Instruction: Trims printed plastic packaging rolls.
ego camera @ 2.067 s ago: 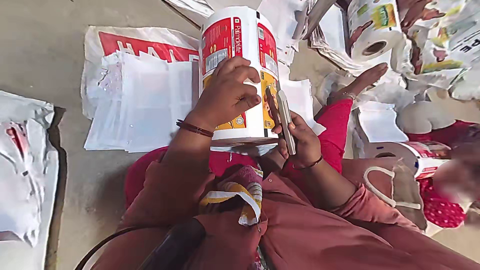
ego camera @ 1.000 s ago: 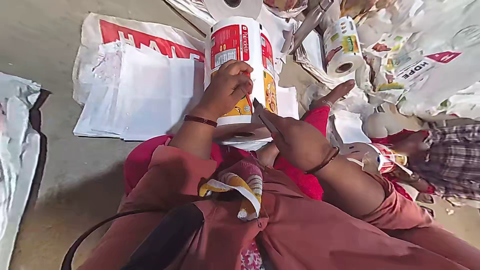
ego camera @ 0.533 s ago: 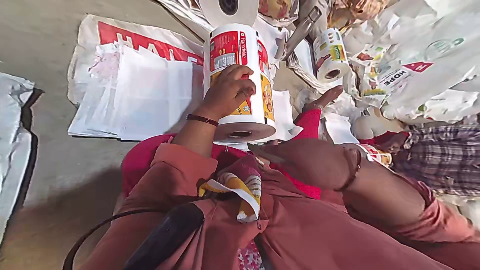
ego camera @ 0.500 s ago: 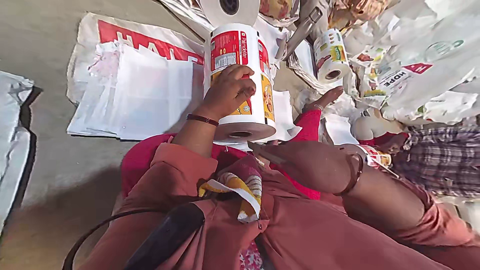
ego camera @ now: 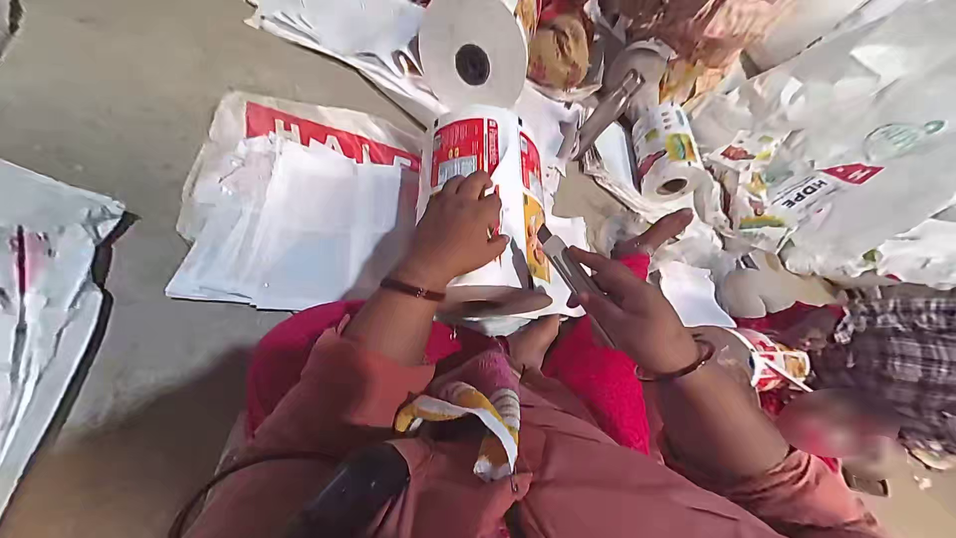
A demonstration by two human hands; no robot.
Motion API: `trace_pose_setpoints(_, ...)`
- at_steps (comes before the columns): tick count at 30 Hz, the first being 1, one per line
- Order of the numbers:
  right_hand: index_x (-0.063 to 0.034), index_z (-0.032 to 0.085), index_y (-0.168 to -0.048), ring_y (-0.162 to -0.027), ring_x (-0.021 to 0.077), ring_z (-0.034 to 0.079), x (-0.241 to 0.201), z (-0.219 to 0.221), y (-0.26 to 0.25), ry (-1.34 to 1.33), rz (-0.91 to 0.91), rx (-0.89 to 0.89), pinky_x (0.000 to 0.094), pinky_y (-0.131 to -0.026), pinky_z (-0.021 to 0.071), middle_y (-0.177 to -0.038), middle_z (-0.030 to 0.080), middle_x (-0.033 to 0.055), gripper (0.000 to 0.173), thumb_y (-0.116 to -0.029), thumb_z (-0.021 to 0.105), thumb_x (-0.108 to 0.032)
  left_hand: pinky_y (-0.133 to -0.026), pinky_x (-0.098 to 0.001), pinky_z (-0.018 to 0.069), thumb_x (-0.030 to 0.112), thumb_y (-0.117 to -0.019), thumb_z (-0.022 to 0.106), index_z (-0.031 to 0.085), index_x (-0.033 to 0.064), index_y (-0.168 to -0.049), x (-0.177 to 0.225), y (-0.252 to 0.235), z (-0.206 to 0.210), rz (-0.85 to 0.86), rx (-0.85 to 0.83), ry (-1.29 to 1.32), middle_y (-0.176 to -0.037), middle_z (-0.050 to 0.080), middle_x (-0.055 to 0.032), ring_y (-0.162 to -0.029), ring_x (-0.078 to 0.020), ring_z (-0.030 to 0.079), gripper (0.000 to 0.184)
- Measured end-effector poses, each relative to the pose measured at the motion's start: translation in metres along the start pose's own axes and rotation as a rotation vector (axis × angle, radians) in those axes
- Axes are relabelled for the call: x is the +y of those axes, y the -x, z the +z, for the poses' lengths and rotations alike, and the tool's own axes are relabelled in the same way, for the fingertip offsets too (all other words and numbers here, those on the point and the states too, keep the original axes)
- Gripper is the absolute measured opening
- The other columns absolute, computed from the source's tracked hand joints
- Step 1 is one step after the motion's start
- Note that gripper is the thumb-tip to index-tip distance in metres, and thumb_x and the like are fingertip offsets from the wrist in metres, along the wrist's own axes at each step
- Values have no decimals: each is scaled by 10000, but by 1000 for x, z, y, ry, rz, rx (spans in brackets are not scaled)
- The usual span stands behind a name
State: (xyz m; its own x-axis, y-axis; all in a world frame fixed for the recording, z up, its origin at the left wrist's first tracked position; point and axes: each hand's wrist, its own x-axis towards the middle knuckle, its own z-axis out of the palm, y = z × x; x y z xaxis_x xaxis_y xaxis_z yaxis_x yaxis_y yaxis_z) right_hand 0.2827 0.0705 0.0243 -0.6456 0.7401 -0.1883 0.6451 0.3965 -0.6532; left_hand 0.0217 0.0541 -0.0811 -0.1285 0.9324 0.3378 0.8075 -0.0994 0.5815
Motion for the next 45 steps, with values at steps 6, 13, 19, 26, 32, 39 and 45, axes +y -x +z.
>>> trace_pose_setpoints(6,-250,468,-1540,-529,110,607,11,3,-6,-54,27,34,281,-495,547,-955,734,41,507,-1049,552,-157,-905,-613,509,229,-959,624,708,59,-1061,17,1,-11,-329,-89,-46,-1164,635,-219,-1155,-432,597,215)
trace_pose_setpoints(13,-249,463,-1543,-537,112,617,11,10,-12,-70,39,11,270,-483,542,-995,740,38,515,-1052,548,-125,-773,-632,521,453,-960,643,714,41,-973,34,5,-14,-336,-202,-109,-1033,683,-202,-994,-399,674,418)
trace_pose_setpoints(19,-234,463,-1542,-528,109,610,12,14,-14,-65,31,1,271,-474,541,-999,733,51,508,-1054,547,-115,-777,-620,512,292,-992,577,695,24,-888,32,1,-14,-325,-252,-61,-1002,673,-192,-990,-387,663,310)
trace_pose_setpoints(26,-218,469,-1537,-534,94,605,16,14,-15,-85,18,15,267,-480,534,-988,738,46,512,-1042,558,-124,-1023,-668,444,189,-1037,574,726,56,-1188,-20,11,-48,-507,-31,73,-1227,677,-243,-1207,-435,616,252)
trace_pose_setpoints(32,-224,450,-1550,-538,80,605,21,3,-12,-62,73,21,259,-508,544,-991,734,31,505,-1057,543,-171,-967,-787,396,130,-1003,553,683,-28,-1250,-97,48,-78,-967,97,-130,-1246,624,-369,-1222,-570,563,321)
trace_pose_setpoints(39,-221,442,-1552,-538,75,600,26,-9,-9,-39,90,67,250,-513,538,-991,732,34,491,-1070,528,-189,-950,-837,347,145,-868,682,493,-157,-1359,-108,46,-70,-1221,269,-202,-1521,307,-429,-1372,-635,350,607)
trace_pose_setpoints(45,-143,419,-1549,-545,76,599,42,-11,-17,-123,87,121,247,-507,528,-986,729,50,502,-1060,534,-152,-1140,-675,337,241,-1027,614,563,11,-1421,-64,22,-49,-438,150,103,-1542,422,-294,-1435,-489,394,459)
